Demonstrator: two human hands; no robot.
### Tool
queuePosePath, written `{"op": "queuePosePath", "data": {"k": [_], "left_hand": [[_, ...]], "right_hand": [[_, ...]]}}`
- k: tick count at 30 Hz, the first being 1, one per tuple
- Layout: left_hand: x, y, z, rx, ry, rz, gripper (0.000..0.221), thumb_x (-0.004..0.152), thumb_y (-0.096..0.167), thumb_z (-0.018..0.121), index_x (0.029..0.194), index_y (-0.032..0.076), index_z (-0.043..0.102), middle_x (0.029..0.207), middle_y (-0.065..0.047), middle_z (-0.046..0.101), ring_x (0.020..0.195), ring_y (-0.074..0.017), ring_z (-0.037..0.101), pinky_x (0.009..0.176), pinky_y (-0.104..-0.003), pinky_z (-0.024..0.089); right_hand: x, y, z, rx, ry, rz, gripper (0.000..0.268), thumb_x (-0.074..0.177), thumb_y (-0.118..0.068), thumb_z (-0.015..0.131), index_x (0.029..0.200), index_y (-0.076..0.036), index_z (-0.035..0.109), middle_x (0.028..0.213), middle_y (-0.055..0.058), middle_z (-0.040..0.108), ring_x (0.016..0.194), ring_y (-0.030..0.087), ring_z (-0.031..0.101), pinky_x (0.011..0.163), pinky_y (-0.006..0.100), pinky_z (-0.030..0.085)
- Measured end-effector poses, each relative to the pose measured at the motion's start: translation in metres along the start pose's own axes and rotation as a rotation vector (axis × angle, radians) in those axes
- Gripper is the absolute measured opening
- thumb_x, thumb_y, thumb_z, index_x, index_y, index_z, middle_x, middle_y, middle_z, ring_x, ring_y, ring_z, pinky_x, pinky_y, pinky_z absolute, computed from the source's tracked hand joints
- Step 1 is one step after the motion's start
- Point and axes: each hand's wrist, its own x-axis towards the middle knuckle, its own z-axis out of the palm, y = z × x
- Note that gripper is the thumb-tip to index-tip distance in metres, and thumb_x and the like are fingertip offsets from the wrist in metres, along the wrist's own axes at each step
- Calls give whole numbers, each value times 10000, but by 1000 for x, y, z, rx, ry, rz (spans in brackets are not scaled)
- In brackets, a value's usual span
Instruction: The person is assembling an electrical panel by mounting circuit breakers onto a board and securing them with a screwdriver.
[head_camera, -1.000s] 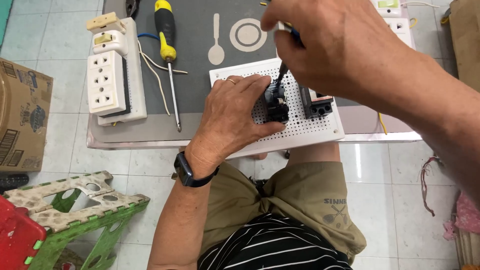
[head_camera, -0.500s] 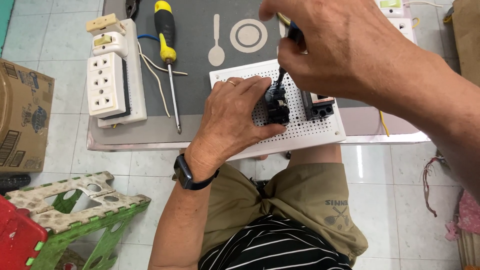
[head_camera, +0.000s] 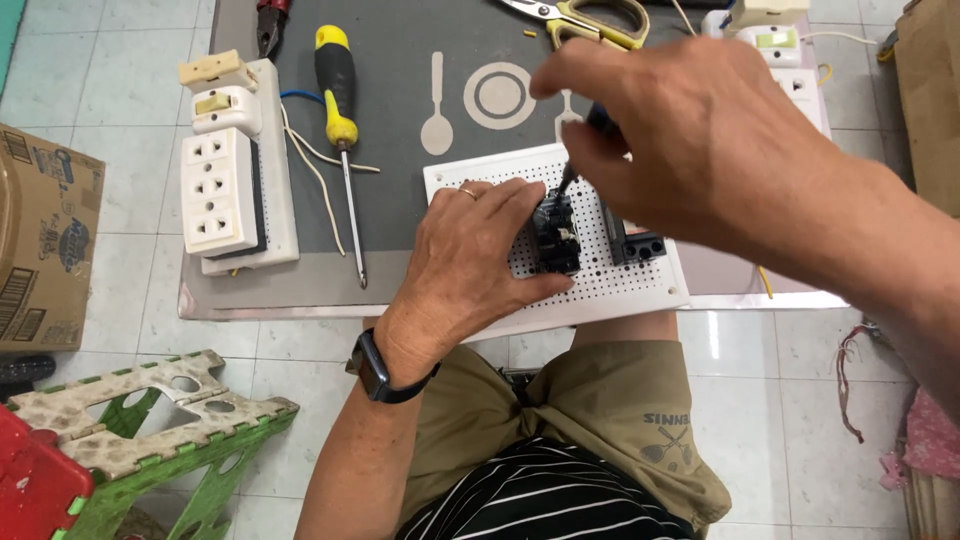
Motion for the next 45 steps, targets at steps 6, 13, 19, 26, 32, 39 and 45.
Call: {"op": "queuePosePath", "data": {"k": [6,13,19,26,32,39,45], "left_hand": [[2,0,-1,-4,-21,-2,808,655,532,881,1205,59,526,1197,-98,638,1033,-357,586,844,-478,426],[2,0,-2,5,17,8,845,647,556,894,1224,59,527,1200,-89,635,1009,-352,599,838,-474,441],[6,1,-7,6,4,27,855,668,573,877,1233,39,520,1185,-108,630,975,-340,593,844,-451,439],[10,1,-12,-5,-18,31,871,640,556,906,1210,25,517,1149,-118,615,919,-331,585,788,-454,433],[10,1,-12,7,-14,29,889,619,549,924,1214,25,521,1143,-114,616,930,-325,588,789,-450,442],[7,3,-11,10,2,5,843,668,579,866,1220,27,547,1183,-130,641,1003,-349,603,859,-466,448],[8,3,-10,-37,-53,-44,769,713,541,816,1216,19,561,1180,-122,643,1042,-358,587,895,-476,426]], "right_hand": [[0,-1,-9,55,-107,32,355,950,-306,689,1256,-139,622,724,56,694,584,308,653,454,475,449],[6,3,-11,181,-104,-16,457,806,-33,573,1261,-50,602,914,103,700,643,297,646,514,472,500],[6,7,-7,99,-74,11,227,959,-124,604,1180,-80,631,578,31,624,437,276,564,404,449,401],[8,5,-7,107,-147,69,396,908,-193,629,1290,-101,587,898,42,714,711,247,684,398,455,460],[6,7,-6,142,-112,101,368,929,-140,633,1292,-89,596,819,44,697,541,257,624,442,459,466],[0,8,-8,97,-58,119,342,950,-144,641,1288,-101,605,767,-7,664,523,241,602,551,463,474],[2,5,-16,152,-65,133,350,942,-150,644,1285,-103,593,800,33,698,584,267,648,564,476,490]]}}
